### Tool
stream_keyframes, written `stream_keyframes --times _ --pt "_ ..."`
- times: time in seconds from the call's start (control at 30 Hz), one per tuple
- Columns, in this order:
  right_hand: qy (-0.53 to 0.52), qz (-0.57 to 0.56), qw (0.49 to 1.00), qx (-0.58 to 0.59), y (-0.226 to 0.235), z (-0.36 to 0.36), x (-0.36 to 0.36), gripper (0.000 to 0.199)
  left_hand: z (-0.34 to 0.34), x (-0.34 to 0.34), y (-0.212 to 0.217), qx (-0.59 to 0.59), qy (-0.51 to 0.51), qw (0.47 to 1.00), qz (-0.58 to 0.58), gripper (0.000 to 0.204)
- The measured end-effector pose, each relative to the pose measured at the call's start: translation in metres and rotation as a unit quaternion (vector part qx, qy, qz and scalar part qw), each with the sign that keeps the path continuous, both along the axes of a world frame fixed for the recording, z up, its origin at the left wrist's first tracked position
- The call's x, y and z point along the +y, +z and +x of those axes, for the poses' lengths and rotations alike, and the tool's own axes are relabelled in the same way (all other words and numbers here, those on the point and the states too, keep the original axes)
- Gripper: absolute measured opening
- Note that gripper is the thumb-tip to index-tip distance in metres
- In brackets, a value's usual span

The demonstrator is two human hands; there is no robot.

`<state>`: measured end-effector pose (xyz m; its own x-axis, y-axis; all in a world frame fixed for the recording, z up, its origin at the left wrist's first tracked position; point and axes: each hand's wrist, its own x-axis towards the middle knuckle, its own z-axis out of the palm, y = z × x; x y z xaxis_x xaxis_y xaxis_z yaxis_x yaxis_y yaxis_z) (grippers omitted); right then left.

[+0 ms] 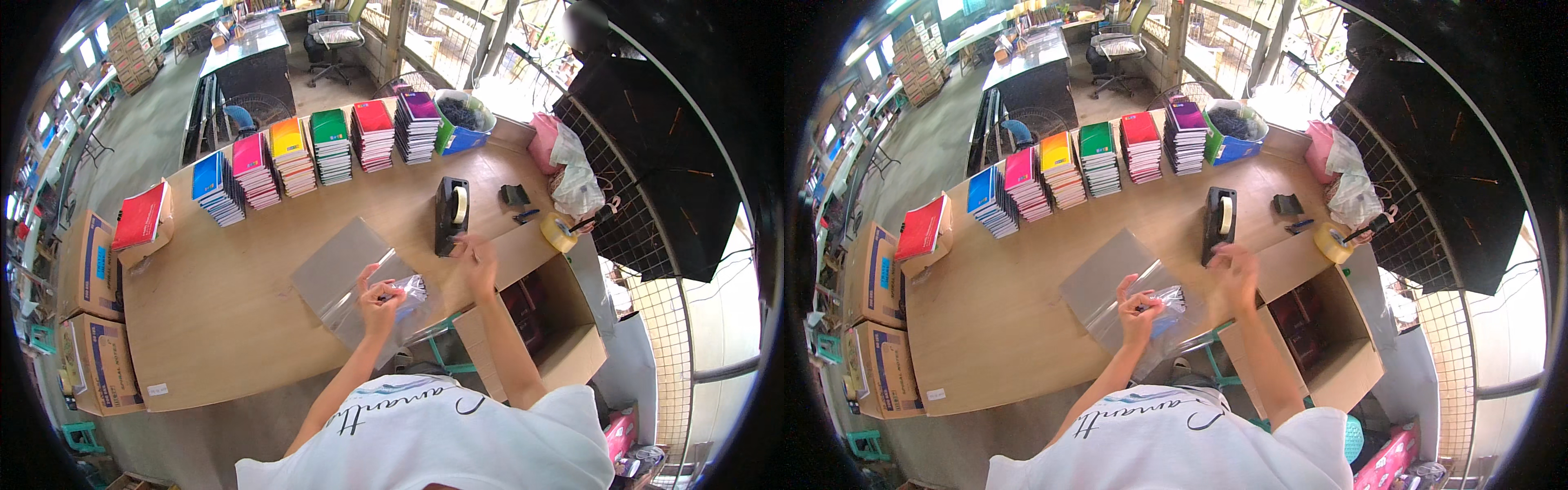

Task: The person selects several colorful notebooks from a large supply on a table, stacks them, and places the stack into a clear plastic bag. They then seal the bag using adhesive tape and place the packaged unit into a cardboard shipping box.

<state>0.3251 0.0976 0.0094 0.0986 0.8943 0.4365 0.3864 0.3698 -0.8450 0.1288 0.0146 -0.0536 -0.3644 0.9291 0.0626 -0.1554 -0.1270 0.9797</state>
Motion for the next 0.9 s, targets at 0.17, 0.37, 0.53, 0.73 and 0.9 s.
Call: stream_keyframes --times 0.17,0.37,0.53,0.73,0.9 --pt "-0.13 -0.438 0.869 0.191 -0.055 0.056 0.093 0.023 0.007 0.002 0.007 -0.008 -0.014 1.0 0.022 0.019" --pt "-0.136 -0.255 0.953 0.092 -0.093 0.04 0.062 0.022 0.002 0.0 0.001 0.011 -0.001 0.999 0.037 0.021" --pt "-0.109 -0.454 0.647 0.602 -0.125 0.008 0.016 0.022 0.002 -0.003 0.004 0.045 -0.031 0.998 0.024 0.023" --pt "-0.032 -0.315 0.883 0.347 -0.031 -0.036 -0.034 0.027 -0.002 -0.006 -0.006 0.056 -0.026 0.997 0.049 0.024" --pt "0.042 -0.399 0.891 0.212 0.005 -0.066 -0.081 0.032 0.004 -0.003 -0.006 0.023 -0.026 0.998 0.048 0.024"
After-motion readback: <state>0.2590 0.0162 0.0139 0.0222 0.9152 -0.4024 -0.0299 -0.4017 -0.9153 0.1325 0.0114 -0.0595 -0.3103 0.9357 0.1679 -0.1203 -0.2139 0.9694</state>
